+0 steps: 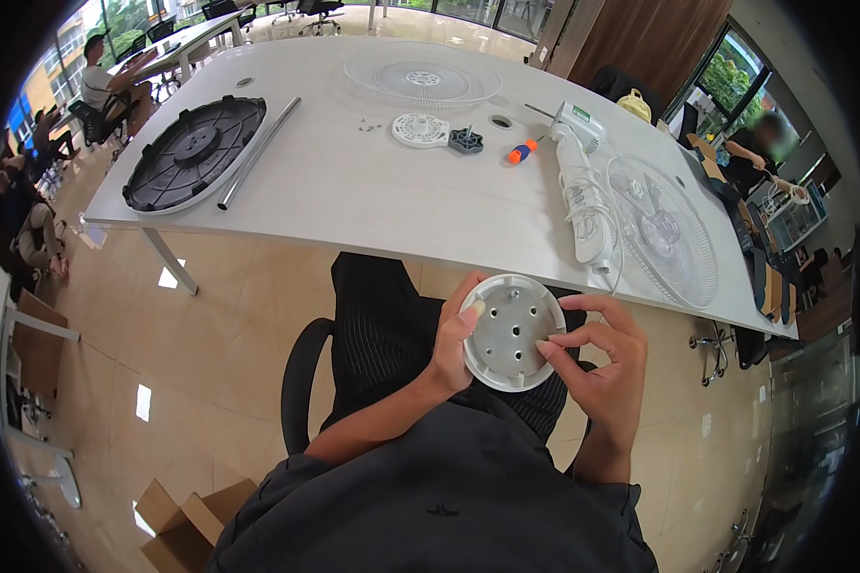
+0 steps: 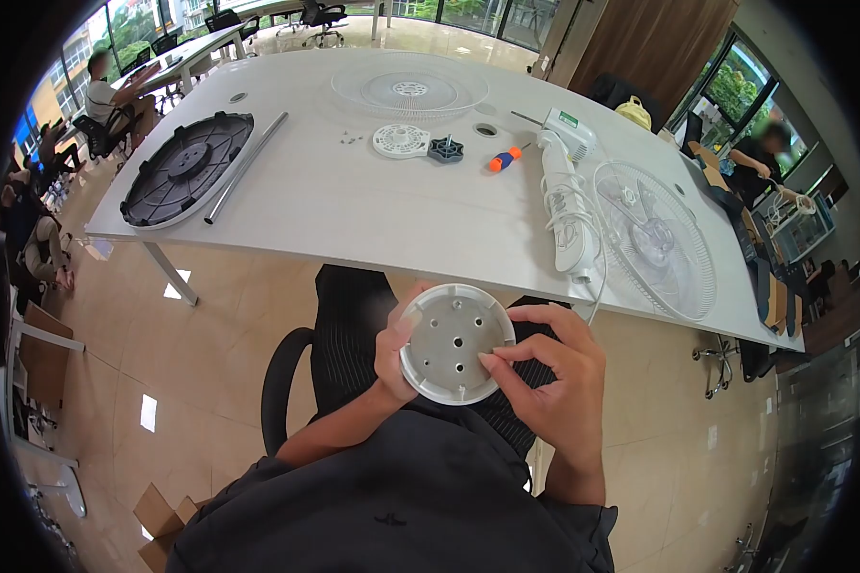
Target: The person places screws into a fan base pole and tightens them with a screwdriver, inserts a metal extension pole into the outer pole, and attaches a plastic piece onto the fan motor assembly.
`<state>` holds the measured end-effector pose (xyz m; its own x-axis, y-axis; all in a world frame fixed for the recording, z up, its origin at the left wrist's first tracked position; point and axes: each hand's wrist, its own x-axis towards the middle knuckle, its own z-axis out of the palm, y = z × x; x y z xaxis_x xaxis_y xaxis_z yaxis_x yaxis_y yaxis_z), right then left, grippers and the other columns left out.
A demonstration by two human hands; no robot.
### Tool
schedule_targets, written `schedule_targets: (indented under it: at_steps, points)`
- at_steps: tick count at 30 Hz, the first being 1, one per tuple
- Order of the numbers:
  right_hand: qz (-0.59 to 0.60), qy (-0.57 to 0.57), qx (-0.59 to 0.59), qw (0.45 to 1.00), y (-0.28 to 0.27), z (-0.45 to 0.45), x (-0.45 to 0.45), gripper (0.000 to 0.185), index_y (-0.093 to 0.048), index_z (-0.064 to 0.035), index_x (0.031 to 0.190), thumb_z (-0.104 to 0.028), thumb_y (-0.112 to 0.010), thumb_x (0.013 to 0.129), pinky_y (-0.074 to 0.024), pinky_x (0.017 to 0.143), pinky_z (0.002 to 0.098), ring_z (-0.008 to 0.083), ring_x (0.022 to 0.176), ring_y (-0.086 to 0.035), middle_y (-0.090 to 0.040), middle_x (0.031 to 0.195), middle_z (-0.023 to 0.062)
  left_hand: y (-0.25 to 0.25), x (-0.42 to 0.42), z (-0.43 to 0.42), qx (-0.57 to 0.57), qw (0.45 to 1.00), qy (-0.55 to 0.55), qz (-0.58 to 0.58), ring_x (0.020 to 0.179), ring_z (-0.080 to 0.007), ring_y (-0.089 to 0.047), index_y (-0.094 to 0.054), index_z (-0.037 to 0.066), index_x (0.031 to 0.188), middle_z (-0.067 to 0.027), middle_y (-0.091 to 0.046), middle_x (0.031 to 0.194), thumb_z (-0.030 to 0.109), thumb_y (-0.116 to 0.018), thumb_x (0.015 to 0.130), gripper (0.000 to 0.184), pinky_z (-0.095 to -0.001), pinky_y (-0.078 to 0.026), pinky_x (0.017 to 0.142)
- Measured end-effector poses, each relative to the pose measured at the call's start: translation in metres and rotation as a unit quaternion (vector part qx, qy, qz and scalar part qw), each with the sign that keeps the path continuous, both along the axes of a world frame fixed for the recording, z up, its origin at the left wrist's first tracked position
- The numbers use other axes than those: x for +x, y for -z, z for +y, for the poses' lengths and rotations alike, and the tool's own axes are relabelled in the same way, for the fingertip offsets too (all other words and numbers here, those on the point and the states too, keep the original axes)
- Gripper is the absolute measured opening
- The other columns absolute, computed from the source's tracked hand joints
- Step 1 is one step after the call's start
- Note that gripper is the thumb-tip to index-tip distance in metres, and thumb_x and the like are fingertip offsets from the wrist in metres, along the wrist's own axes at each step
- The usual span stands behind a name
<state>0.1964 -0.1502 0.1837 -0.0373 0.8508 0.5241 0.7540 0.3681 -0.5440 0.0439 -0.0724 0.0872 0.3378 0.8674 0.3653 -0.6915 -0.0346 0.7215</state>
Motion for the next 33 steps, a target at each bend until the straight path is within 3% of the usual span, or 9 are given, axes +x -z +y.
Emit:
schedule_targets:
  at_steps: [5, 10, 17, 23, 25, 27, 29, 31, 33]
  points:
    - [0.005, 0.019, 0.019, 1.0, -0.01, 0.001, -0.007, 0.015, -0.072, -0.0047, 0.078, -0.006, -0.082, 0.066, -0.0502, 0.078, 0.0349, 0.0264, 0.093, -0.064, -0.067, 0.101, 0.0105, 0.005, -0.001, 0.002, 0.007, 1.0, 0.012, 0.014, 0.097, -0.0196, -0.06, -0.052, -0.003, 0.112, -0.0134, -0.062, 0.103, 0.047, -0.039, 0.084, 0.059, -0.0302, -0.046, 0.084]
    - [0.007, -0.014, 0.001, 1.0, -0.001, 0.001, 0.001, 0.016, -0.07, -0.004, 0.074, -0.007, -0.083, 0.065, -0.0506, 0.078, 0.0353, 0.027, 0.093, -0.064, -0.067, 0.1, 0.0106, 0.005, 0.001, 0.003, -0.006, 1.0, 0.006, 0.0, 0.09, -0.0159, -0.058, -0.051, -0.001, 0.106, -0.0103, -0.059, 0.096, 0.041, -0.042, 0.083, 0.048, -0.0289, -0.045, 0.079]
    - [-0.032, 0.018, 0.036, 0.999, -0.007, 0.002, -0.006, 0.016, -0.072, -0.006, 0.078, -0.007, -0.082, 0.065, -0.0499, 0.08, 0.0358, 0.0279, 0.093, -0.064, -0.067, 0.102, 0.0094, -0.004, 0.0, -0.001, -0.018, 1.0, -0.005, -0.003, 0.091, -0.0157, -0.058, -0.051, -0.001, 0.106, -0.0104, -0.059, 0.096, 0.041, -0.042, 0.084, 0.048, -0.0292, -0.045, 0.08]
    - [-0.019, -0.021, 0.045, 0.999, 0.002, 0.005, -0.001, 0.02, -0.066, -0.0045, 0.068, -0.01, -0.084, 0.063, -0.0493, 0.08, 0.0379, 0.0277, 0.089, -0.063, -0.067, 0.099, 0.0088, 0.0, 0.001, 0.0, -0.011, 1.0, 0.016, -0.01, 0.095, -0.0158, -0.057, -0.052, -0.001, 0.109, -0.0108, -0.06, 0.099, 0.042, -0.042, 0.085, 0.05, -0.0289, -0.045, 0.083]
    - [-0.03, 0.01, 0.051, 0.998, 0.003, 0.004, -0.003, 0.02, -0.065, -0.0058, 0.066, -0.01, -0.084, 0.063, -0.0489, 0.08, 0.0371, 0.0279, 0.088, -0.063, -0.066, 0.098, 0.0087, 0.004, 0.002, -0.001, -0.007, 1.0, -0.012, -0.009, 0.098, -0.0182, -0.058, -0.052, -0.002, 0.114, -0.0115, -0.061, 0.103, 0.044, -0.043, 0.085, 0.054, -0.0303, -0.044, 0.086]
    - [-0.028, 0.002, 0.035, 0.999, 0.001, 0.003, 0.0, 0.022, -0.065, -0.0073, 0.066, -0.015, -0.085, 0.062, -0.0494, 0.081, 0.0364, 0.0277, 0.088, -0.063, -0.066, 0.098, 0.008, 0.035, 0.006, -0.005, -0.058, 0.996, -0.043, -0.048, 0.113, -0.0257, -0.056, -0.046, -0.004, 0.131, -0.0166, -0.058, 0.122, 0.039, -0.039, 0.09, 0.06, -0.0372, -0.043, 0.098]
    - [-0.02, 0.002, 0.046, 0.999, -0.006, -0.002, 0.004, 0.025, -0.071, -0.0072, 0.078, -0.014, -0.087, 0.061, -0.0514, 0.078, 0.0333, 0.026, 0.089, -0.065, -0.066, 0.102, 0.0111, 0.04, 0.005, 0.001, 0.022, 0.995, -0.002, -0.096, 0.118, -0.0303, -0.055, -0.04, -0.004, 0.138, -0.0205, -0.054, 0.129, 0.035, -0.032, 0.095, 0.059, -0.0437, -0.042, 0.103]
    - [0.005, -0.065, 0.018, 0.998, -0.01, -0.005, 0.011, 0.023, -0.074, -0.0114, 0.087, -0.012, -0.084, 0.067, -0.0507, 0.083, 0.0336, 0.0261, 0.1, -0.062, -0.063, 0.112, 0.0083, 0.029, 0.004, -0.002, -0.015, 0.997, -0.03, -0.068, 0.114, -0.03, -0.057, -0.045, -0.006, 0.131, -0.0209, -0.057, 0.124, 0.039, -0.033, 0.09, 0.062, -0.041, -0.044, 0.1]
    - [-0.028, -0.087, 0.05, 0.995, -0.008, -0.005, 0.018, 0.018, -0.074, -0.0113, 0.085, -0.011, -0.082, 0.069, -0.0492, 0.084, 0.0349, 0.0262, 0.098, -0.062, -0.064, 0.109, 0.0058, 0.013, 0.008, -0.001, 0.005, 0.999, -0.028, -0.026, 0.103, -0.0248, -0.059, -0.053, -0.005, 0.116, -0.016, -0.061, 0.11, 0.043, -0.034, 0.085, 0.06, -0.0354, -0.046, 0.089]
